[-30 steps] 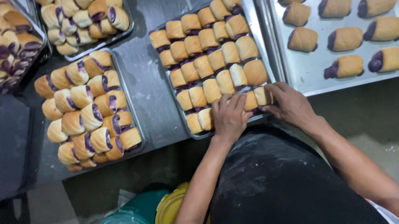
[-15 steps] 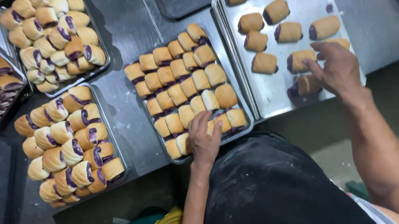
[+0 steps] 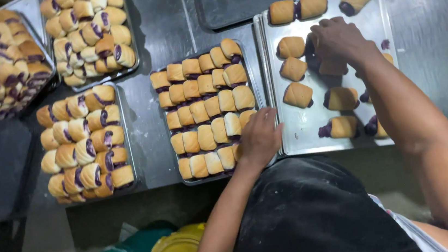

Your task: Sort and arrange baked bread rolls from a large tray onto smaller cooling trays.

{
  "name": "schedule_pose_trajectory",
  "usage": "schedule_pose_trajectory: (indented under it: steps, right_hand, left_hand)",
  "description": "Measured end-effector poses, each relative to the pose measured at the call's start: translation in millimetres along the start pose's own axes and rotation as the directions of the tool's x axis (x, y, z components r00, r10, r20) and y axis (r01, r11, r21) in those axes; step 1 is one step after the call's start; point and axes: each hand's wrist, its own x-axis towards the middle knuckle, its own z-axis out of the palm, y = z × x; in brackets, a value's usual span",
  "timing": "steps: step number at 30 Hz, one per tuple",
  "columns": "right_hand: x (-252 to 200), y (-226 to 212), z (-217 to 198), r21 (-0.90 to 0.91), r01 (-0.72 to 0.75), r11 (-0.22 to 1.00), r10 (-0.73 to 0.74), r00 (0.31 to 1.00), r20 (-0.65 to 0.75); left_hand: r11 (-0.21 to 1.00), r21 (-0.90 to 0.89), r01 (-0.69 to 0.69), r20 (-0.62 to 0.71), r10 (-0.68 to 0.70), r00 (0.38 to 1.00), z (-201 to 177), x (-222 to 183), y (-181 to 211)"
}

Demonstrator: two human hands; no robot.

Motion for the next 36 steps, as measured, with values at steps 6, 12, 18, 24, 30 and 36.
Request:
schedule_pose_trajectory:
  steps: [6, 12, 18, 24, 30, 36]
  right_hand:
    - [5.3, 16.1, 13.2, -0.065, -0.009, 0.998, 0.009, 1.000, -0.012]
    - [-24.0, 51.2, 28.0, 0.663, 0.177, 0.728, 0.104, 0.927, -0.361]
    - [-54.5, 81.4, 52.5, 0.987, 0.002, -0.161, 0.339, 0.939, 0.053]
    - [-84.4, 53.0, 45.2, 0.930, -0.005, -0.369, 0.263, 0.959, 0.109]
    - [-94.9, 14.2, 79.5, 0.952, -0.003, -0.307, 0.269, 0.959, 0.089]
    - [-46.9, -76.2, 75.4, 0.932, -0.035, -0.360, 0.204, 0.972, 0.115]
  left_hand:
    - [0.960, 0.202, 0.195, 0.169, -0.231, 0.958, 52.3, 62.7, 29.2]
    - [0.914, 0.341, 0.219, 0.120, -0.273, 0.954, 82.6, 65.6, 32.7]
    - [0.961, 0.253, 0.114, 0.093, -0.141, 0.986, 71.8, 53.2, 46.3]
    - [0.973, -0.166, 0.160, 0.081, -0.149, 0.986, 26.5, 42.7, 30.9]
    - [0.940, -0.270, 0.210, 0.079, -0.195, 0.978, -25.9, 20.9, -44.8]
    - [0.943, -0.266, 0.198, -0.176, -0.250, 0.952, -96.8, 24.0, -171.4]
